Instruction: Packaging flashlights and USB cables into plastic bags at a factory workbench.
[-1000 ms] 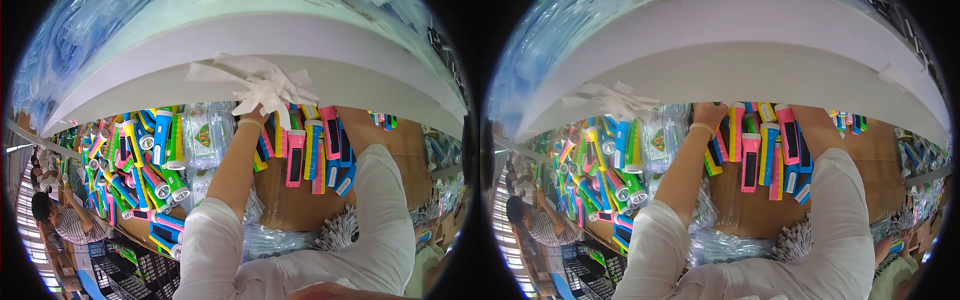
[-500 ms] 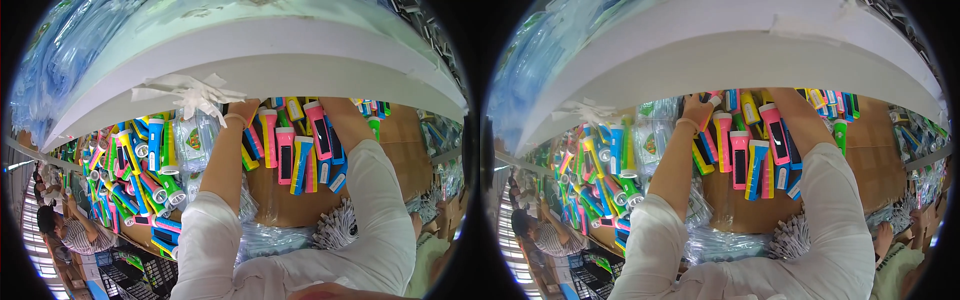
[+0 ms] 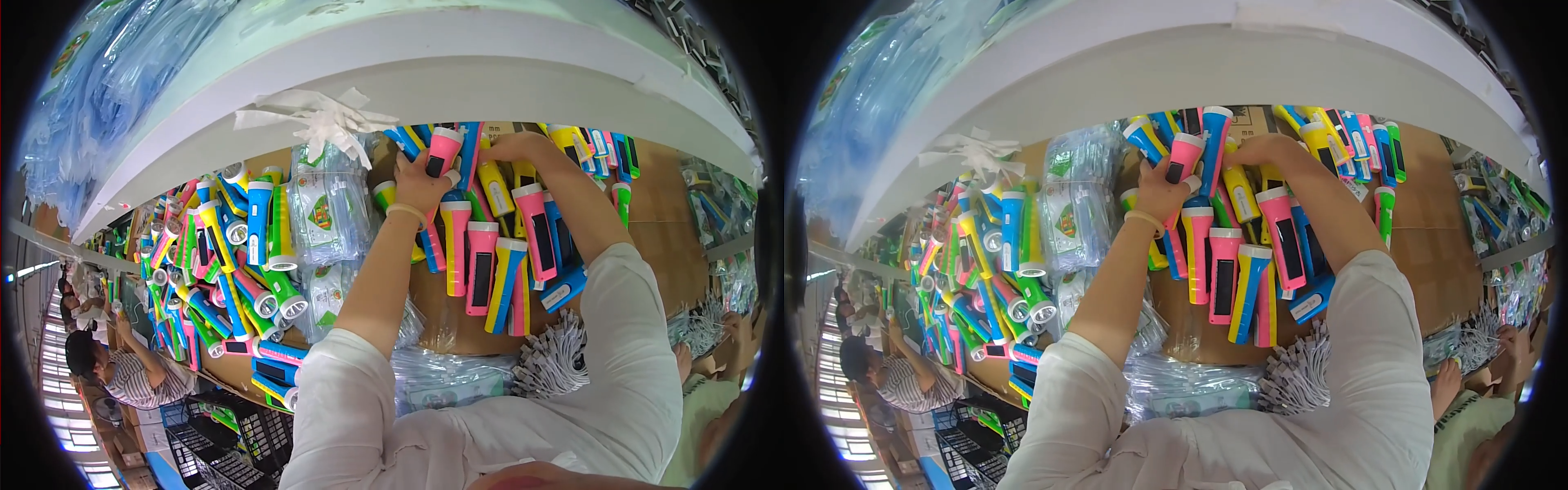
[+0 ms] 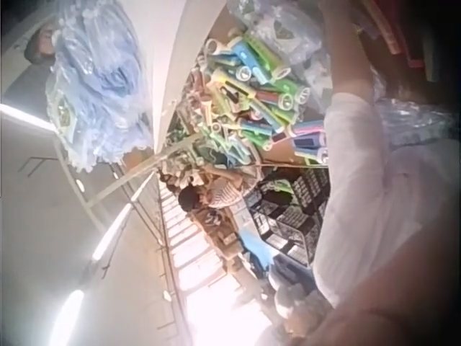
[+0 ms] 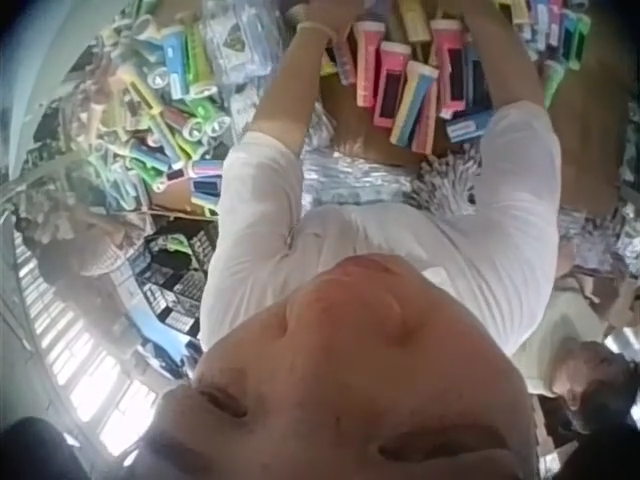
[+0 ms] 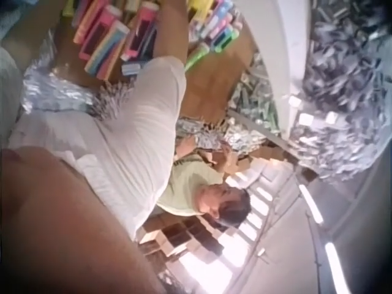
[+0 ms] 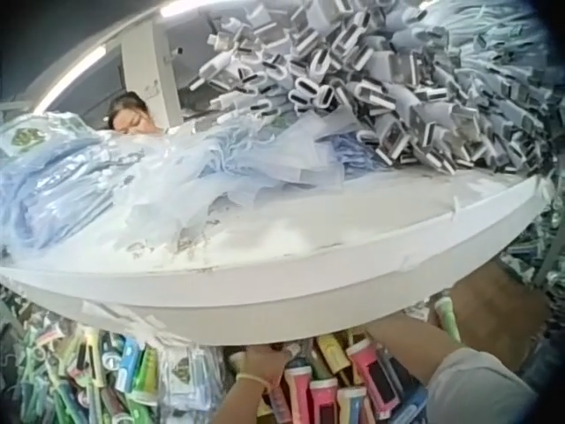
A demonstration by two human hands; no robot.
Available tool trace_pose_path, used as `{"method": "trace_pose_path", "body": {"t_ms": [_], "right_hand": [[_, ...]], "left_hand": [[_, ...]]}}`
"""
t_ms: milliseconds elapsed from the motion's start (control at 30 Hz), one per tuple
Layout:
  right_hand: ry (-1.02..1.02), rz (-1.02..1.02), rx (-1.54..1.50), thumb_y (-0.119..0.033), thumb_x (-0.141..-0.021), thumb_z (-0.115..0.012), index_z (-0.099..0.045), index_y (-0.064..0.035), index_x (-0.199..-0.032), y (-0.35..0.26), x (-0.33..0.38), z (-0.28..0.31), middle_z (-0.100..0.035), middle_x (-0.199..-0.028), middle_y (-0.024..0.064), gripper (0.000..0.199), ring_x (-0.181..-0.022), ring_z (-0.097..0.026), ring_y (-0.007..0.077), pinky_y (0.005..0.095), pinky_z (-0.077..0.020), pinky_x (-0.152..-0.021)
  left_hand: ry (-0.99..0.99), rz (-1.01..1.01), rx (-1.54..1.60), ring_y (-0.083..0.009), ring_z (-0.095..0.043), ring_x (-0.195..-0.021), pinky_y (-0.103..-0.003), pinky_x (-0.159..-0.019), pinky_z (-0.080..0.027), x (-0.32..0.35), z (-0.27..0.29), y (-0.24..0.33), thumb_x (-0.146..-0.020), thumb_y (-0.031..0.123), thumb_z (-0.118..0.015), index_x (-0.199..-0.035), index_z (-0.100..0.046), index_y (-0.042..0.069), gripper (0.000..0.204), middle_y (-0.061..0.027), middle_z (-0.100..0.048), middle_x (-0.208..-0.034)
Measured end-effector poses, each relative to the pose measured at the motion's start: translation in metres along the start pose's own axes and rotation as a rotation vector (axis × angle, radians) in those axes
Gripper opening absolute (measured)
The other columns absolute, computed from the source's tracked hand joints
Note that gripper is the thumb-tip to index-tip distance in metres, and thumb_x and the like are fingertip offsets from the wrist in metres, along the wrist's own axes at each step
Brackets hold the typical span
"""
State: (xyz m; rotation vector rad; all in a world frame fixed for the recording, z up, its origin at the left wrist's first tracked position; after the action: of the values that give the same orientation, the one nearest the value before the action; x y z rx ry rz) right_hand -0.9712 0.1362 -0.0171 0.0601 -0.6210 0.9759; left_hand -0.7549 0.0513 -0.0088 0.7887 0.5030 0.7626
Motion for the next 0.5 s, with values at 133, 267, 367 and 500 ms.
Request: {"method": "trace_pose_path", "body": {"t_ms": [133,267,367,500], "right_hand": [[-0.073,-0.054,0.012,-0.074,-0.079,-0.055,-0.058,-0.0148,-0.142,0.005,0.034,-0.009,-0.055,-0.146,0.0163,0.087,-0.13,-0.056,0.0322,0.0414,-0.0407,-0.109],[-0.064,-0.092,0.036,-0.081,-0.076,-0.053,-0.058,-0.0154,-0.143,0.044,0.045,-0.024,-0.057,-0.144,0.0162,0.094,-0.131,-0.056,0.0309,0.0407,-0.0412,-0.109],[-0.043,-0.021,0.002,-0.084,-0.077,-0.048,-0.06,-0.0106,-0.139,0.033,0.066,-0.024,-0.059,-0.141,0.0166,0.097,-0.13,-0.056,0.0316,0.0424,-0.043,-0.107],[-0.116,-0.078,0.047,-0.082,-0.081,-0.047,-0.057,-0.0057,-0.14,0.052,0.085,-0.03,-0.061,-0.136,0.0217,0.097,-0.123,-0.061,0.0351,0.0435,-0.0467,-0.102]], "left_hand": [[0.019,-0.08,-0.003,-0.0575,-0.038,-0.132,-0.055,-0.113,-0.036,0.021,-0.005,0.013,-0.07,0.042,-0.078,-0.129,-0.064,0.01,0.069,-0.0394,-0.034,-0.146],[-0.028,-0.064,0.179,-0.0544,-0.054,-0.115,-0.051,-0.103,-0.046,0.046,-0.03,0.03,-0.07,0.035,-0.081,-0.126,-0.065,0.009,0.064,-0.0379,-0.045,-0.132],[-0.105,0.014,0.349,-0.0483,-0.061,-0.106,-0.048,-0.095,-0.051,0.06,-0.044,0.023,-0.072,0.029,-0.082,-0.12,-0.067,0.008,0.054,-0.0323,-0.051,-0.124],[-0.125,-0.003,0.28,-0.0488,-0.061,-0.104,-0.049,-0.092,-0.053,0.088,-0.068,0.038,-0.073,0.028,-0.082,-0.124,-0.064,0.009,0.058,-0.0301,-0.052,-0.123]]}}
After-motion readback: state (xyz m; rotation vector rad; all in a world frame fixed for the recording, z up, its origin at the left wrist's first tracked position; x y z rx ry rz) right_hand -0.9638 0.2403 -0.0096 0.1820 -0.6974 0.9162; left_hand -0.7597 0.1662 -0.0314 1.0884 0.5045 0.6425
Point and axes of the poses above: each hand's wrist, its own x-axis away from the middle knuckle, its own z-axis out of the back of the hand, y = z × x, the point moved 8 cm from there along -x, towards the middle knuckle
